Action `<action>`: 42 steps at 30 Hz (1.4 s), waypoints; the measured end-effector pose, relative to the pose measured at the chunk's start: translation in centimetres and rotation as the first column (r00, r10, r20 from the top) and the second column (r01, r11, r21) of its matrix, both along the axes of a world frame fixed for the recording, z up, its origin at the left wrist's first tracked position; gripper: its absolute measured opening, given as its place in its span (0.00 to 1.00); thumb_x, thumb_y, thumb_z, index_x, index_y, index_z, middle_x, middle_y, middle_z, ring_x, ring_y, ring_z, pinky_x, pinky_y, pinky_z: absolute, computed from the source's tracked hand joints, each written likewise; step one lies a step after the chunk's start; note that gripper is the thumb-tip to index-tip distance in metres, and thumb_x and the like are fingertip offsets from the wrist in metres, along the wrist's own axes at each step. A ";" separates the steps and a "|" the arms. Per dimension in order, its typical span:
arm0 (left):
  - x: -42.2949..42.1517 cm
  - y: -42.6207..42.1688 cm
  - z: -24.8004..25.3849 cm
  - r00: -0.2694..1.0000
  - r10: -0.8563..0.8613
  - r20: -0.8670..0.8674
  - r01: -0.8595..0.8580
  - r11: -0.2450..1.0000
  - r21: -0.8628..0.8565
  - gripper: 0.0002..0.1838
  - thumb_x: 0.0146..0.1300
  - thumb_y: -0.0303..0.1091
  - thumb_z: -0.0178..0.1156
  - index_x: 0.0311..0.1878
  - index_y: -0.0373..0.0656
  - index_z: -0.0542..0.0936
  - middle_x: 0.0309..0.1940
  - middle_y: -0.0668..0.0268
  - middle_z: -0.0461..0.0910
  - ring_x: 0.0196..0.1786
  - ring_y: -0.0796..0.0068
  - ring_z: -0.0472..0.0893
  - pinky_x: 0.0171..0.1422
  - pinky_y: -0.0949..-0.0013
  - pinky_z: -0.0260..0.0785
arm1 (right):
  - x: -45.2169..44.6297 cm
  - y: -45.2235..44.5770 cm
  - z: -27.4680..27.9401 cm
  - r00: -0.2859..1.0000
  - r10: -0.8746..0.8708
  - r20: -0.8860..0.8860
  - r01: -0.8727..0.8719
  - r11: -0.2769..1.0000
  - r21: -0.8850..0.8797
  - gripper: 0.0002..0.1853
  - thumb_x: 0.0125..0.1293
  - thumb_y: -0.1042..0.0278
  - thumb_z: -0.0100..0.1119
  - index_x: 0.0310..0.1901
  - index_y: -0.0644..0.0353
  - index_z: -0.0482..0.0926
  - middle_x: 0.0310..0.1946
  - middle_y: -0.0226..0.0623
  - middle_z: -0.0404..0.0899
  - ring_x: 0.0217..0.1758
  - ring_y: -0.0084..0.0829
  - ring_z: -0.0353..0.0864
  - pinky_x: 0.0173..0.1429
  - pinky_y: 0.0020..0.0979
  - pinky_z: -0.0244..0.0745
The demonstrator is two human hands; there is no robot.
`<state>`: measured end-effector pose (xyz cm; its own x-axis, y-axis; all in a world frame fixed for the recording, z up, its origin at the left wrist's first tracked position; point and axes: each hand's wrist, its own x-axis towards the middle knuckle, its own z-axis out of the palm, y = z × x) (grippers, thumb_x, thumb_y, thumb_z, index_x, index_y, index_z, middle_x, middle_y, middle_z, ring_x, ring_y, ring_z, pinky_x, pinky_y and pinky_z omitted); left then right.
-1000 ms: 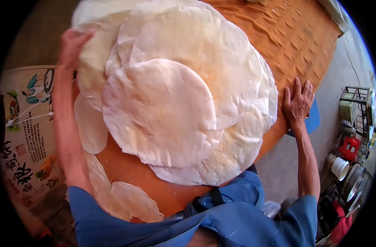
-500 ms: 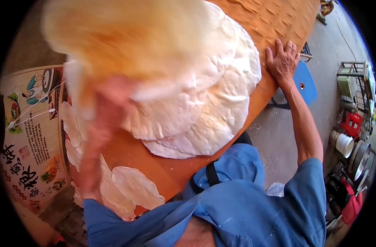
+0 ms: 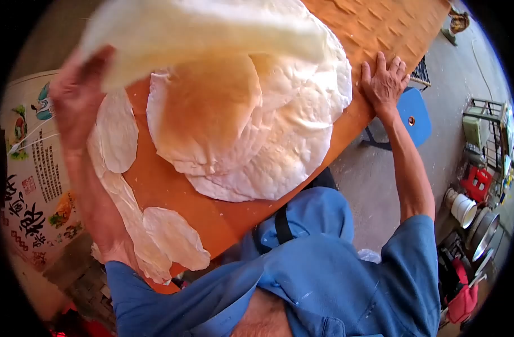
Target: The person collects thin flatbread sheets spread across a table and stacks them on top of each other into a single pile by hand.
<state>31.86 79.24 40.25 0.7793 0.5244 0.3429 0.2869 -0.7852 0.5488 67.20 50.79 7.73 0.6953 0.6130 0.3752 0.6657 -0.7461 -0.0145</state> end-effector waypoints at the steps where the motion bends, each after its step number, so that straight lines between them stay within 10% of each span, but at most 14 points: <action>1: 0.4 -0.4 1.6 0.998 0.042 0.055 -0.047 0.994 0.094 0.12 0.59 0.16 0.62 0.45 0.36 0.86 0.36 0.67 0.86 0.40 0.76 0.83 0.46 0.74 0.76 | 0.2 0.3 -0.2 1.000 -0.005 0.009 0.005 1.000 -0.004 0.32 0.65 0.40 0.55 0.65 0.51 0.75 0.67 0.59 0.66 0.73 0.60 0.60 0.73 0.66 0.51; 3: 0.8 -3.6 1.2 0.975 -0.063 0.213 0.072 0.997 -0.032 0.12 0.59 0.16 0.62 0.45 0.36 0.86 0.36 0.66 0.86 0.39 0.73 0.84 0.46 0.73 0.77 | 0.2 -0.1 -0.5 1.000 -0.021 0.011 0.021 0.999 -0.031 0.32 0.65 0.39 0.55 0.65 0.51 0.75 0.68 0.60 0.65 0.73 0.60 0.60 0.73 0.66 0.50; 5: -0.4 -4.5 0.2 0.960 -0.226 -0.165 0.278 0.850 0.448 0.15 0.58 0.20 0.60 0.49 0.34 0.84 0.44 0.58 0.86 0.48 0.65 0.85 0.56 0.65 0.77 | 0.1 0.0 -0.1 1.000 -0.023 -0.004 0.022 0.999 -0.028 0.32 0.65 0.39 0.54 0.65 0.50 0.75 0.68 0.61 0.65 0.74 0.61 0.59 0.73 0.66 0.50; 11: -3.4 -15.9 -21.5 0.788 -0.071 -0.612 0.309 0.905 0.294 0.12 0.54 0.29 0.62 0.43 0.38 0.79 0.42 0.56 0.77 0.50 0.57 0.78 0.48 0.60 0.74 | 0.8 -0.4 -0.7 0.999 0.034 0.011 -0.034 0.999 -0.002 0.30 0.65 0.40 0.55 0.63 0.49 0.77 0.67 0.58 0.68 0.73 0.59 0.61 0.74 0.61 0.52; 13: -4.9 -18.8 -20.6 0.894 -0.082 -0.441 0.132 0.988 0.084 0.20 0.56 0.30 0.65 0.52 0.36 0.79 0.54 0.49 0.74 0.60 0.49 0.74 0.59 0.55 0.72 | 1.8 -1.3 -0.7 0.987 0.118 0.108 -0.118 0.993 -0.008 0.24 0.68 0.48 0.56 0.60 0.51 0.79 0.59 0.55 0.77 0.64 0.55 0.73 0.68 0.51 0.64; 16: -8.5 -22.5 -19.6 0.942 0.030 -0.334 -0.070 0.991 -0.110 0.24 0.56 0.31 0.68 0.56 0.34 0.78 0.59 0.47 0.74 0.65 0.45 0.72 0.68 0.50 0.67 | -1.6 -1.0 5.0 0.885 0.171 -0.432 -0.047 0.958 0.283 0.18 0.69 0.57 0.59 0.55 0.57 0.81 0.52 0.50 0.82 0.58 0.50 0.79 0.62 0.43 0.73; 20: -13.9 -26.1 -19.2 0.962 0.095 -0.256 -0.170 0.941 -0.291 0.22 0.57 0.30 0.68 0.55 0.35 0.79 0.56 0.51 0.76 0.60 0.49 0.77 0.63 0.53 0.72 | -14.3 2.4 10.7 0.697 0.704 -0.134 -0.675 0.708 0.206 0.28 0.62 0.60 0.68 0.63 0.55 0.76 0.64 0.50 0.72 0.70 0.51 0.67 0.72 0.48 0.62; 29: -33.5 -29.3 -19.6 0.813 0.497 -0.303 -0.558 0.814 -0.162 0.14 0.59 0.25 0.65 0.50 0.37 0.82 0.48 0.52 0.80 0.49 0.49 0.81 0.54 0.56 0.76 | -10.1 8.1 7.1 0.885 0.074 -0.460 -0.035 0.995 0.092 0.39 0.52 0.47 0.74 0.61 0.65 0.76 0.46 0.47 0.84 0.53 0.40 0.82 0.57 0.39 0.75; 30: -35.4 -29.4 -20.1 0.797 0.528 -0.293 -0.585 0.795 -0.159 0.14 0.59 0.25 0.65 0.50 0.37 0.82 0.48 0.52 0.80 0.49 0.49 0.81 0.54 0.56 0.76 | -9.4 7.7 7.5 0.661 0.309 -0.684 -0.029 0.921 0.388 0.34 0.50 0.58 0.79 0.59 0.61 0.78 0.41 0.37 0.85 0.47 0.30 0.83 0.48 0.31 0.77; 33: -39.4 -31.1 -20.6 0.709 0.643 -0.290 -0.698 0.700 -0.153 0.13 0.58 0.24 0.64 0.48 0.36 0.82 0.47 0.52 0.81 0.49 0.49 0.81 0.53 0.56 0.76 | -7.8 6.8 8.6 0.745 0.530 -0.405 -0.226 0.772 0.595 0.27 0.54 0.67 0.77 0.56 0.57 0.77 0.41 0.35 0.84 0.44 0.27 0.83 0.45 0.28 0.77; 36: -42.1 -33.6 -21.5 0.637 0.709 -0.302 -0.758 0.647 -0.080 0.17 0.57 0.26 0.65 0.51 0.37 0.81 0.50 0.52 0.80 0.51 0.49 0.79 0.56 0.54 0.74 | -3.2 7.4 6.2 1.000 0.016 0.021 -0.011 0.980 -0.201 0.36 0.57 0.41 0.68 0.60 0.58 0.76 0.49 0.51 0.83 0.56 0.48 0.81 0.59 0.50 0.75; 39: -42.6 -35.0 -23.2 0.566 0.721 -0.399 -0.801 0.596 -0.060 0.24 0.57 0.34 0.68 0.58 0.39 0.79 0.58 0.50 0.75 0.58 0.46 0.75 0.63 0.52 0.69 | -19.8 9.2 11.2 0.773 0.620 0.131 -0.634 0.753 0.174 0.28 0.63 0.59 0.66 0.64 0.60 0.74 0.51 0.46 0.83 0.55 0.47 0.81 0.57 0.42 0.77; 41: -41.8 -35.4 -22.5 0.549 0.692 -0.468 -0.793 0.609 -0.030 0.32 0.57 0.40 0.70 0.63 0.38 0.75 0.62 0.48 0.72 0.62 0.44 0.72 0.66 0.51 0.65 | -31.9 8.2 11.3 0.152 0.636 -0.757 -0.497 0.711 0.498 0.20 0.66 0.70 0.63 0.59 0.63 0.77 0.48 0.39 0.85 0.48 0.31 0.83 0.54 0.32 0.77; 42: -41.6 -35.5 -22.3 0.551 0.692 -0.467 -0.784 0.621 -0.005 0.34 0.56 0.41 0.70 0.64 0.37 0.74 0.62 0.48 0.71 0.63 0.44 0.72 0.66 0.51 0.65 | -37.7 8.3 10.3 -0.272 0.590 -0.761 -0.391 0.654 0.647 0.20 0.66 0.68 0.65 0.59 0.64 0.77 0.46 0.37 0.86 0.47 0.28 0.83 0.52 0.30 0.78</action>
